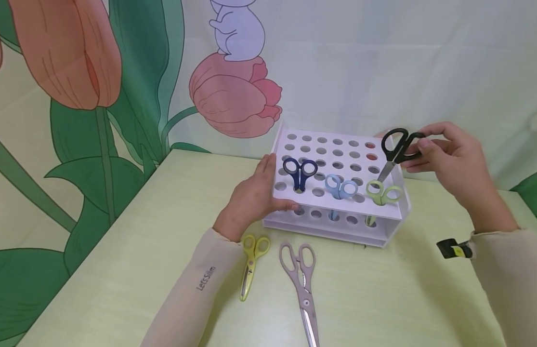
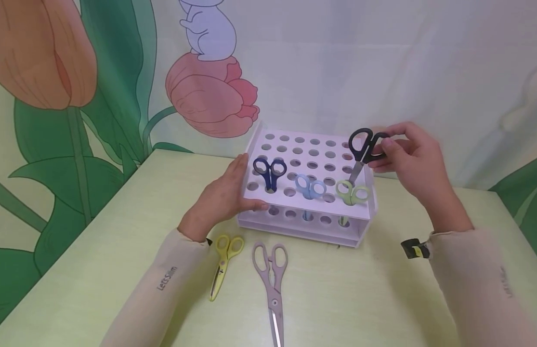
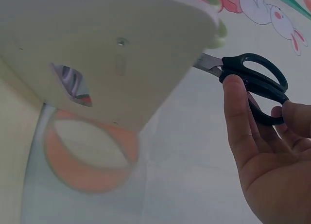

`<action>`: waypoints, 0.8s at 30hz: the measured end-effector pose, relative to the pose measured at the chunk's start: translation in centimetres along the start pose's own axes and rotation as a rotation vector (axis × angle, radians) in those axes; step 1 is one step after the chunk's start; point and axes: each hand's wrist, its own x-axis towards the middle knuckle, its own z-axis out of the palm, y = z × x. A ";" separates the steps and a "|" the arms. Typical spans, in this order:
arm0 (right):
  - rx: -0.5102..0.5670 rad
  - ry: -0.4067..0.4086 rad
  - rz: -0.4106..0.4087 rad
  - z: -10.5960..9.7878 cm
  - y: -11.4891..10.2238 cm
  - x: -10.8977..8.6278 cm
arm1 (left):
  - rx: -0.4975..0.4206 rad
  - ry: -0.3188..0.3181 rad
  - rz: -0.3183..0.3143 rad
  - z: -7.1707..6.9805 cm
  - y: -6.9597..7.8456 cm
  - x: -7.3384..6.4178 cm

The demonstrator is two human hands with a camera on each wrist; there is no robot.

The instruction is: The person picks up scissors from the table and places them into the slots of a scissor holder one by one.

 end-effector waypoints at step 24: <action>-0.343 -0.088 0.113 0.6 3.0 -0.7 | -0.008 -0.019 -0.017 -0.2 0.2 0.0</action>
